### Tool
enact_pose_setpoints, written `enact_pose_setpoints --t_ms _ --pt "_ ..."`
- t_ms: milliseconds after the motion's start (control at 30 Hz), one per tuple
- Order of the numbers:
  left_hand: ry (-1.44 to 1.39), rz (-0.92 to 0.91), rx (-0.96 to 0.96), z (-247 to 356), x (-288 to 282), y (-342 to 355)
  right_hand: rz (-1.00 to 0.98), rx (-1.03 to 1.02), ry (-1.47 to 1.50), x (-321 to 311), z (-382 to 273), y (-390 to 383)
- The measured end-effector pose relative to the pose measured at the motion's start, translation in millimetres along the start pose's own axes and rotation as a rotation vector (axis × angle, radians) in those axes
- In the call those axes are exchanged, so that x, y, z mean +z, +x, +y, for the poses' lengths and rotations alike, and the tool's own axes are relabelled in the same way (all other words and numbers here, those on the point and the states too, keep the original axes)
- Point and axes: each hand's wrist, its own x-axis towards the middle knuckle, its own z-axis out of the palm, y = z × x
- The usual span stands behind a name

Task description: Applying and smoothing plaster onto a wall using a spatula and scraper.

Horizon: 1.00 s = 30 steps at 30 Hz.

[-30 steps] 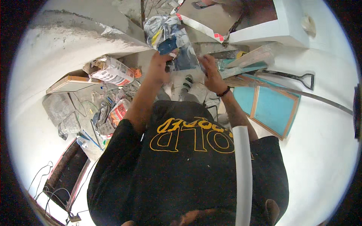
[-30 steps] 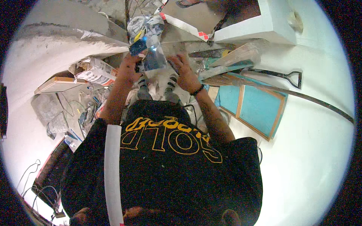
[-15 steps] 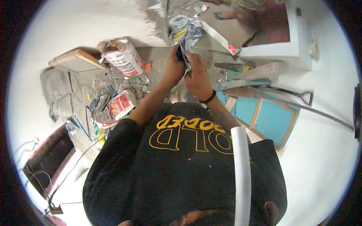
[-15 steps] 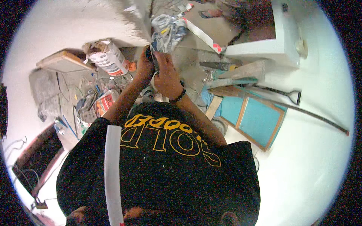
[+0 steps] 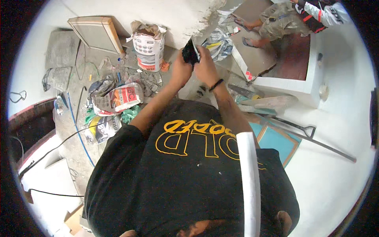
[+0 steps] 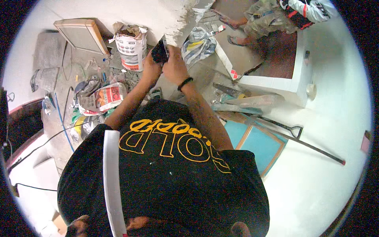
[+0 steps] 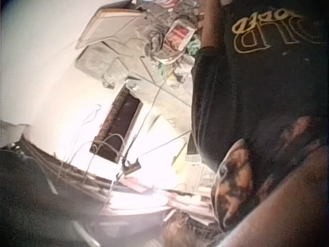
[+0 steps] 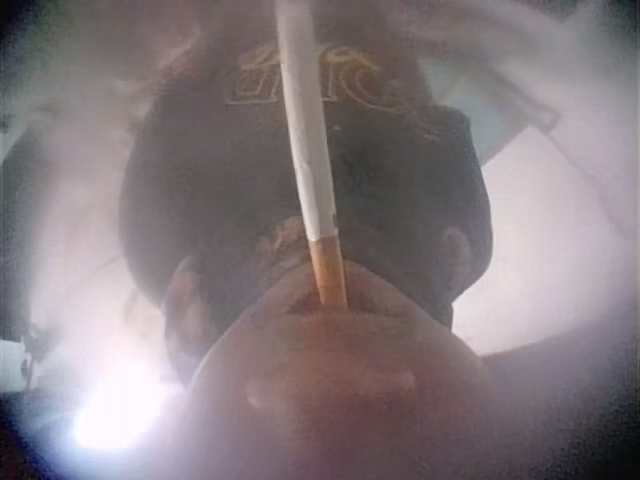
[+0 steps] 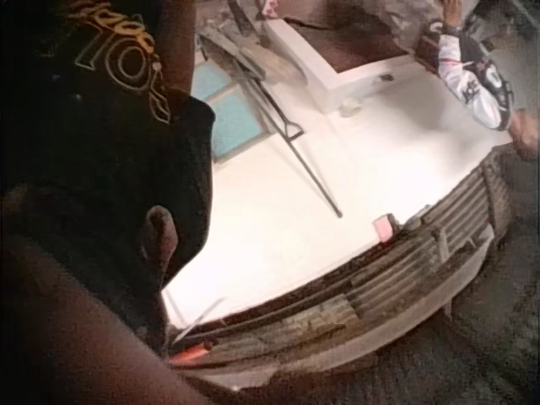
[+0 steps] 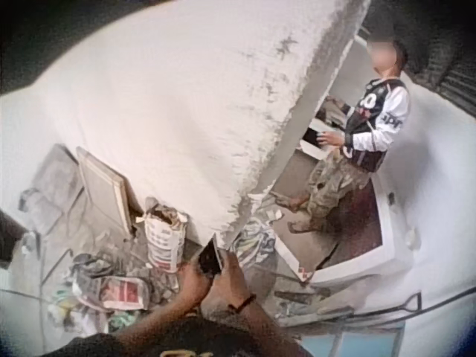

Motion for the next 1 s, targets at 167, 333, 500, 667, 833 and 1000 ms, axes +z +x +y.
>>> enact_pose_setpoints --t_ms 167,333,500,667,833,1000 --pt "-0.042 0.039 0.087 -17 -34 2 -0.302 0.496 0.509 8 76 8" --pt "0.577 0.161 0.509 -13 -82 -1 -0.439 0.429 0.967 -25 97 -23" --pt "0.755 0.054 0.828 0 -103 -7 -0.522 0.167 0.888 -2 47 -14" --pt "0.941 0.133 0.832 16 -123 -20 -0.716 0.551 1.388 -8 11 17" --pt "-0.183 0.191 -0.099 23 -166 -47 -0.886 0.408 1.042 -19 3 46" --pt "-0.236 -0.144 -0.235 3 -179 -59 -1.439 0.285 1.05 10 -24 89"
